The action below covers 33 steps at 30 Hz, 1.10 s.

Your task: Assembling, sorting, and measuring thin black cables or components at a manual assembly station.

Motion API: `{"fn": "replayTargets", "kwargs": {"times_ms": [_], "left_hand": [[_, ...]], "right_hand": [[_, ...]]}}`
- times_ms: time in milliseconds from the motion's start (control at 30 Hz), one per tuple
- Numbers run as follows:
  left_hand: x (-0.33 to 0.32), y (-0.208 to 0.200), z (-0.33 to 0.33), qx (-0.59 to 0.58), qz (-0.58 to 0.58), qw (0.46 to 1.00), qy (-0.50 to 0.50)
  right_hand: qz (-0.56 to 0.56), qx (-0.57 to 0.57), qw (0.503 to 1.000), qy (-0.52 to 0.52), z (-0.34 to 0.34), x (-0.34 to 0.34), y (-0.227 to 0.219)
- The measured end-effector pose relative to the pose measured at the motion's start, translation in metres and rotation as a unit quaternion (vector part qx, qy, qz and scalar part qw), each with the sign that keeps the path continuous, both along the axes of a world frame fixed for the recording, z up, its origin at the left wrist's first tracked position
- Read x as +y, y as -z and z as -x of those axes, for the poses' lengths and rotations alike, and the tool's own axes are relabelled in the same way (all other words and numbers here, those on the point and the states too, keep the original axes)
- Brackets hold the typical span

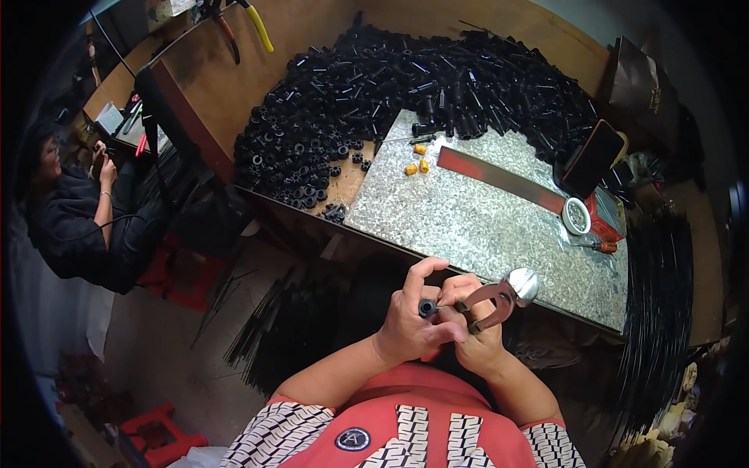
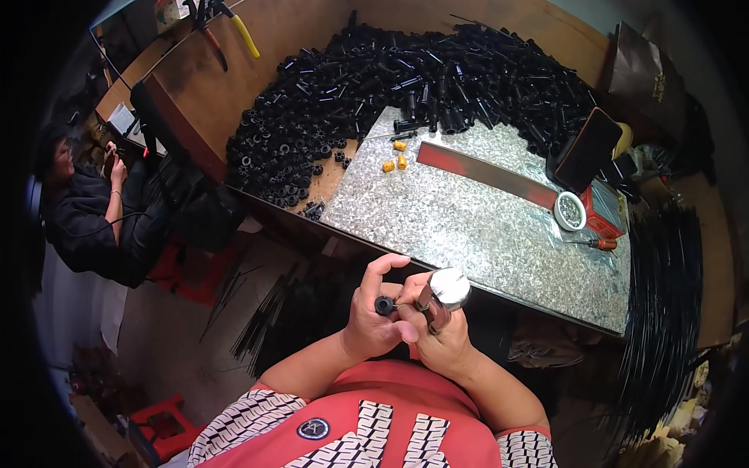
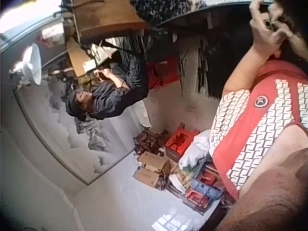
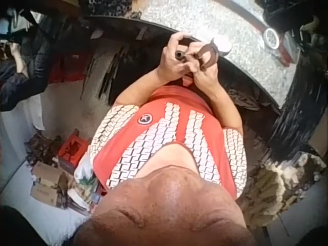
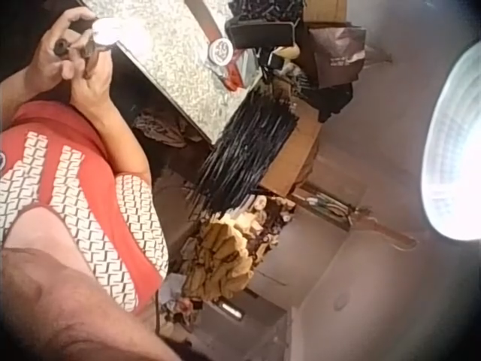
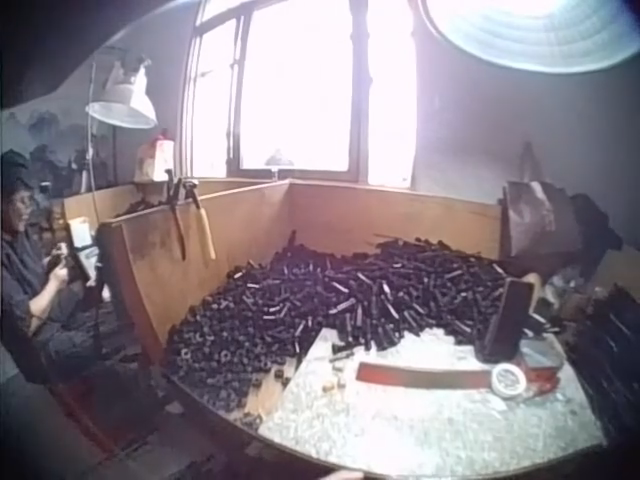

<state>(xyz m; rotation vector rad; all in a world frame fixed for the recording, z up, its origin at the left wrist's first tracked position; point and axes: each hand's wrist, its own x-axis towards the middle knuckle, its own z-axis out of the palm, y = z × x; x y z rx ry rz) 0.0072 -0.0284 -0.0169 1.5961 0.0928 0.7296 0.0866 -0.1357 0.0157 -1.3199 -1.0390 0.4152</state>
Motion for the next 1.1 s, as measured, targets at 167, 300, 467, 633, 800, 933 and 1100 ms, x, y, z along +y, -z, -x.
{"fn": "replayTargets", "kwargs": {"times_ms": [167, 300, 467, 633, 800, 933, 1100], "left_hand": [[0.001, 0.0, 0.001, -0.003, -0.01, 1.0, 0.001], [0.002, -0.004, 0.003, 0.019, -0.011, 1.0, 0.003], [0.001, -0.003, 0.002, -0.004, -0.028, 1.0, -0.008], [0.005, -0.001, 0.004, 0.016, -0.015, 1.0, 0.023], [0.011, 0.002, 0.002, -0.016, 0.018, 0.999, 0.048], [0.029, -0.022, 0.015, 0.036, 0.067, 0.993, 0.084], [0.031, 0.008, 0.003, -0.008, 0.14, 0.988, 0.066]], "right_hand": [[0.004, 0.022, 1.0, -0.009, 0.0, 0.0, -0.002], [0.018, -0.01, 1.0, -0.012, 0.0, 0.0, -0.007], [0.029, -0.079, 0.996, -0.033, -0.005, -0.001, -0.005], [0.044, -0.05, 0.998, -0.005, -0.002, -0.001, -0.004], [0.077, -0.106, 0.991, 0.007, -0.01, 0.002, -0.003], [0.151, -0.134, 0.979, -0.039, -0.016, 0.001, -0.025], [0.223, -0.18, 0.958, 0.001, -0.032, -0.044, -0.019]]}}
